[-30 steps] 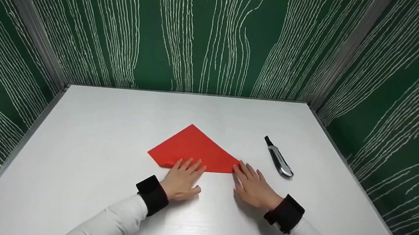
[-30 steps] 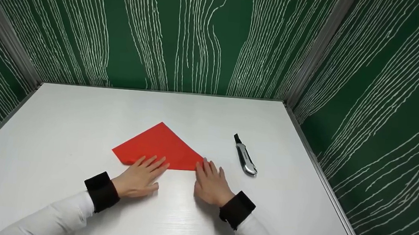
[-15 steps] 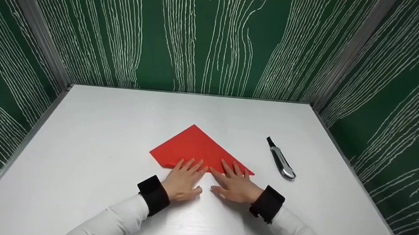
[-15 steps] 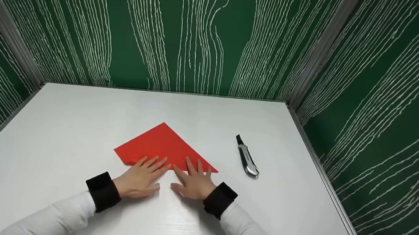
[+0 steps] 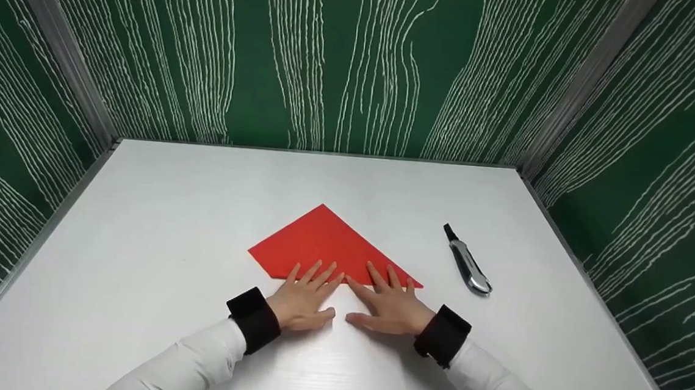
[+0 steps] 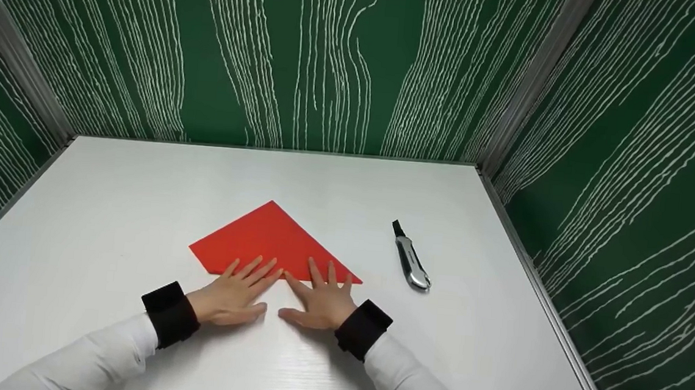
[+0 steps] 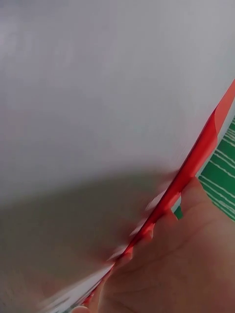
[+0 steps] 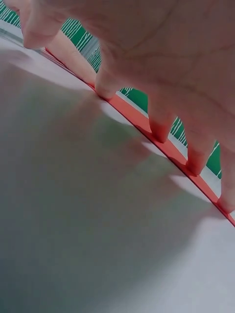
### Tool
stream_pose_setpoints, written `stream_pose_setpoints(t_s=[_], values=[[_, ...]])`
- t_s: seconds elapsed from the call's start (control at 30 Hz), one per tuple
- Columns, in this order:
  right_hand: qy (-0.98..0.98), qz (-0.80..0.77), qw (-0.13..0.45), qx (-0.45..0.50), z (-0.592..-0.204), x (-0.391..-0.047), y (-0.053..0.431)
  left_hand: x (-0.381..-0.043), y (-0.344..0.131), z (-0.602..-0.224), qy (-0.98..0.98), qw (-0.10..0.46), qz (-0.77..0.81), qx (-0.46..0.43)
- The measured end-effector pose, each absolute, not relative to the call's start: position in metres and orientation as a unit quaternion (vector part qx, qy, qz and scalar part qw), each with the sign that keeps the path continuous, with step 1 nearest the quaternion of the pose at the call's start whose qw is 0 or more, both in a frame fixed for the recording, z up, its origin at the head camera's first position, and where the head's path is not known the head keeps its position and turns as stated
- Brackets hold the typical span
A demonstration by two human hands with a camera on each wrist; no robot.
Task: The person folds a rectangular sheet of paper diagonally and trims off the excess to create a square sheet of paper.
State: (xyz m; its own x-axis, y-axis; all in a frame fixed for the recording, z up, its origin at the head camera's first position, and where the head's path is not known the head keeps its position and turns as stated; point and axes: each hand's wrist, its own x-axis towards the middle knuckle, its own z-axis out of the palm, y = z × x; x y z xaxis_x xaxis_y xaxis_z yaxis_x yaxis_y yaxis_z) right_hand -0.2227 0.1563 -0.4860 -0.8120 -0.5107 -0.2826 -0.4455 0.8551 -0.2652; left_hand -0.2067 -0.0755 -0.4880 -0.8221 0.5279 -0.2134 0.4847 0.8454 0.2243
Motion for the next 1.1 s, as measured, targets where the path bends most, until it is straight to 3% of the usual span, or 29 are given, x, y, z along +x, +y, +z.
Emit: stream_pose_setpoints(t_s=[1.1], values=[[0.947,-0.110,0.169,-0.251,-0.488,-0.222,0.159,-0.187,-0.131,-0.482,0.951,0.135,0.127,0.248]])
